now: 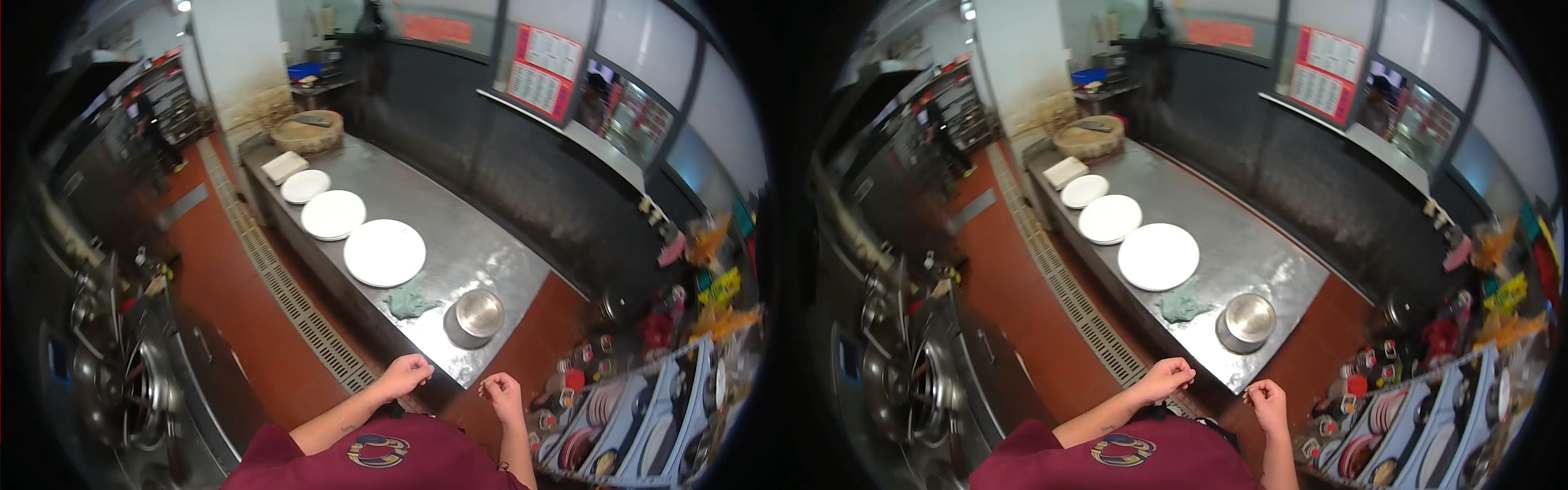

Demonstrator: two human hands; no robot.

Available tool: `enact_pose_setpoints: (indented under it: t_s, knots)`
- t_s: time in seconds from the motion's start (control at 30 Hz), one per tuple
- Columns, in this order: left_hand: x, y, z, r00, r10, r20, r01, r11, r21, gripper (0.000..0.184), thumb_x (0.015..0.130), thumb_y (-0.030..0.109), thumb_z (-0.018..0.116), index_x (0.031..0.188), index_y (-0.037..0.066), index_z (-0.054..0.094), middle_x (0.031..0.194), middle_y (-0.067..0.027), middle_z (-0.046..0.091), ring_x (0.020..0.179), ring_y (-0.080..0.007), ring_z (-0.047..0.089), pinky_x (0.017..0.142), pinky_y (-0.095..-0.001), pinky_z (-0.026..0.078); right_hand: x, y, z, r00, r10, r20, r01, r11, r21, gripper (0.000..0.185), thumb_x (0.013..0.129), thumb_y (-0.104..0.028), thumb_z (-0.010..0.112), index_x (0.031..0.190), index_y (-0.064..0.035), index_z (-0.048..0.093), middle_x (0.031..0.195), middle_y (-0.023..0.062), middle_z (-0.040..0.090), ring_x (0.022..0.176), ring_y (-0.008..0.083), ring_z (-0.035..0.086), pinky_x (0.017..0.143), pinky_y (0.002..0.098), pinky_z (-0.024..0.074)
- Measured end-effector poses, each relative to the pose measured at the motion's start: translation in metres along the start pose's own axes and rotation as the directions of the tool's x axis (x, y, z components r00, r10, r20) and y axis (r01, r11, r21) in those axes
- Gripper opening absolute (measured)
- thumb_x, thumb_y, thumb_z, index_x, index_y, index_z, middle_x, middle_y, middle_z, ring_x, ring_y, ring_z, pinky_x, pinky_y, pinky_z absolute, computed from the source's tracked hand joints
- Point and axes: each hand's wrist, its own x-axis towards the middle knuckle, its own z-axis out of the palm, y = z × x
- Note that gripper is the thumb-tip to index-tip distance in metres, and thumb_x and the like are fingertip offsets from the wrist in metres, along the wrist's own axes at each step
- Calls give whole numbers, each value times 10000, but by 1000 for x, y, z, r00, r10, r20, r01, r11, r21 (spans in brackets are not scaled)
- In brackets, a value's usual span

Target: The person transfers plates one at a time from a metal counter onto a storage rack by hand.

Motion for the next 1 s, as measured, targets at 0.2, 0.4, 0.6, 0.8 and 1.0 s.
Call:
enact_pose_setpoints:
  t_s: [0.2, 0.4, 0.6, 0.8, 1.0]
  knots:
    - [-27, -2, 3, 979, -5, -205, -6, 999, -54, 175, 973, 181, 611, 871, 40, 585, 825, -17, 632, 723, -74, 563, 668, -232, 477, 31, -23, 20, 978, -6, 209, 17, 999, -49, 50, 888, -64, 614, 849, -32, 618, 746, 31, 639, 663, 103, 591, 634, 240, 475]
    - [-50, -20, 22, 924, -33, -382, -30, 987, -157, 174, 979, 177, 602, 880, 34, 583, 827, -17, 632, 723, -73, 557, 674, -236, 473, 52, -28, 30, 903, 77, 422, -57, 997, -61, 23, 859, -17, 613, 842, -24, 627, 759, 25, 641, 676, 86, 577, 631, 231, 467]
    - [-84, -30, 47, 835, -75, -545, -32, 982, -185, 181, 967, 195, 615, 901, 29, 588, 830, -20, 632, 731, -73, 563, 669, -236, 478, 70, -20, 41, 784, 118, 610, -62, 992, -112, 32, 867, -15, 597, 849, -19, 623, 785, 29, 647, 687, 78, 580, 640, 225, 466]
    - [-98, -38, 59, 757, -123, -642, -19, 977, -211, 179, 973, 189, 607, 892, 32, 583, 831, -10, 620, 729, -68, 556, 674, -233, 476, 75, -9, 58, 680, 98, 727, -42, 995, -95, 42, 876, -21, 585, 863, -11, 624, 796, 31, 653, 706, 85, 594, 659, 224, 472]
    - [-94, -26, 56, 780, -122, -614, -72, 957, -281, 176, 977, 196, 605, 900, 39, 582, 824, 1, 611, 722, -63, 551, 674, -222, 471, 78, -2, 66, 655, 116, 746, -60, 993, -102, 29, 870, -10, 577, 871, -5, 605, 782, 61, 651, 686, 113, 591, 648, 241, 466]
